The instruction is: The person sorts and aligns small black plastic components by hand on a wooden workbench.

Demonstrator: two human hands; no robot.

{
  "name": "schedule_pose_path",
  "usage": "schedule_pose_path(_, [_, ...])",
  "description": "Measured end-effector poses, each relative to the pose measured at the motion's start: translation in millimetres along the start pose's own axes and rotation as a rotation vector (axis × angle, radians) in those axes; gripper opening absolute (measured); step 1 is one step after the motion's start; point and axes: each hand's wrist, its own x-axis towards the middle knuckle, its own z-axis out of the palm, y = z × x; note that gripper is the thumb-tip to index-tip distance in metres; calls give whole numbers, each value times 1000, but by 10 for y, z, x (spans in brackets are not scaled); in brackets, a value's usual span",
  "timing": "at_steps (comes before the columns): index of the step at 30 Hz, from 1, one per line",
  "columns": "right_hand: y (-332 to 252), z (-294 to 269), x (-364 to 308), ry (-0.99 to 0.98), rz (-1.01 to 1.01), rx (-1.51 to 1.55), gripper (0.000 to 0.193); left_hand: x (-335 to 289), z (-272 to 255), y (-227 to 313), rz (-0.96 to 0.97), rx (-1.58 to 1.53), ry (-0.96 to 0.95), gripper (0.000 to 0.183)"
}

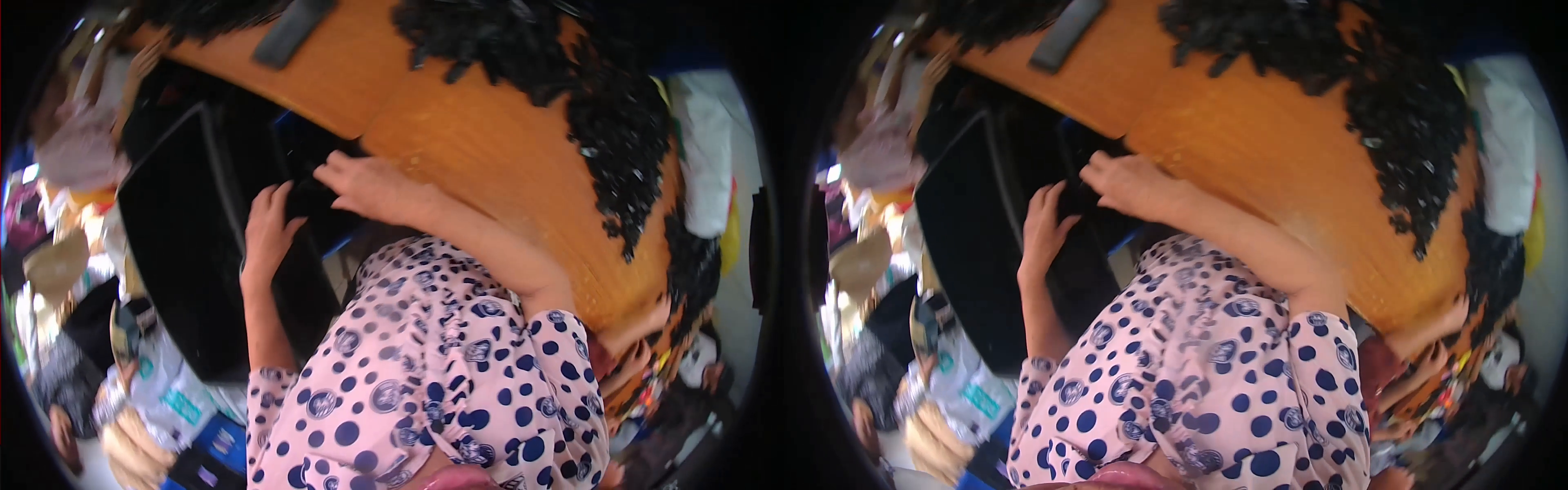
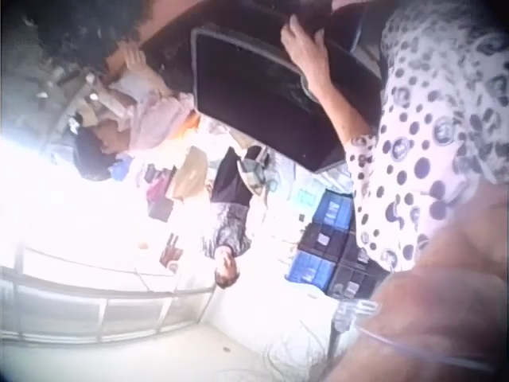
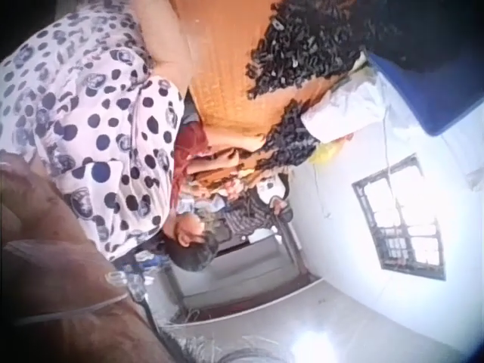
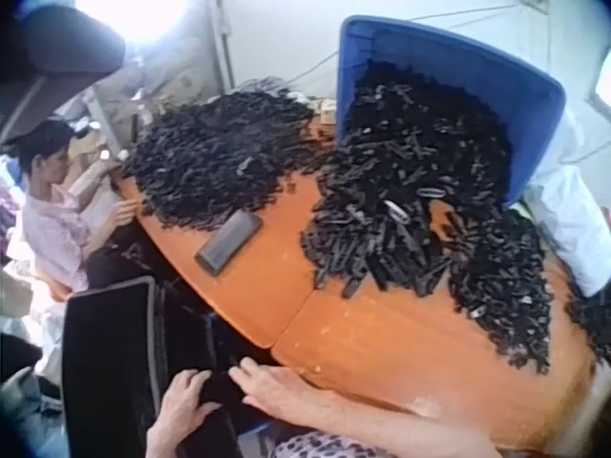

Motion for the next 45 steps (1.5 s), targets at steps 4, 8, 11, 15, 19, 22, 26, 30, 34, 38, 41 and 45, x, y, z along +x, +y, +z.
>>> schedule_pose_path(4, [71, -427, -564, 239, 62, 99, 33, 401, -29, 504, 117, -57, 128, 53])
schedule_pose_path(8, [276, -783, -1349, 623, 500, -8, 23, 1208, 78, 1203, 457, -234, 160, 35])
schedule_pose_path(11, [480, -975, -1978, 758, 707, -292, 22, 1876, 295, 1667, 663, -330, 164, 35])
schedule_pose_path(15, [674, -1151, -2581, 781, 866, -658, 25, 2434, 588, 2149, 793, -158, 205, 47])
schedule_pose_path(19, [822, -1282, -2697, 650, 831, -770, 34, 2717, 788, 2296, 747, 77, 276, 60])
schedule_pose_path(22, [978, -1386, -2652, 506, 691, -887, 38, 2739, 780, 2343, 644, 39, 101, 66])
schedule_pose_path(26, [1198, -1402, -2582, 320, 637, -1008, 29, 2437, 851, 2275, 835, -148, 81, 60])
schedule_pose_path(30, [1190, -1414, -2547, 271, 551, -972, 22, 1932, 791, 2192, 818, -330, 18, 57])
schedule_pose_path(34, [1014, -1275, -2498, 218, 419, -827, 25, 1587, 730, 1984, 679, -464, 104, 55])
schedule_pose_path(38, [786, -1153, -2530, 228, 421, -673, 26, 1383, 782, 1761, 452, -487, 214, 38])
schedule_pose_path(41, [672, -1053, -2577, 384, 478, -541, 23, 1327, 758, 1824, 337, -544, 143, 29])
schedule_pose_path(45, [586, -916, -2563, 695, 733, -234, 19, 1351, 710, 1983, 402, -394, 59, 22])
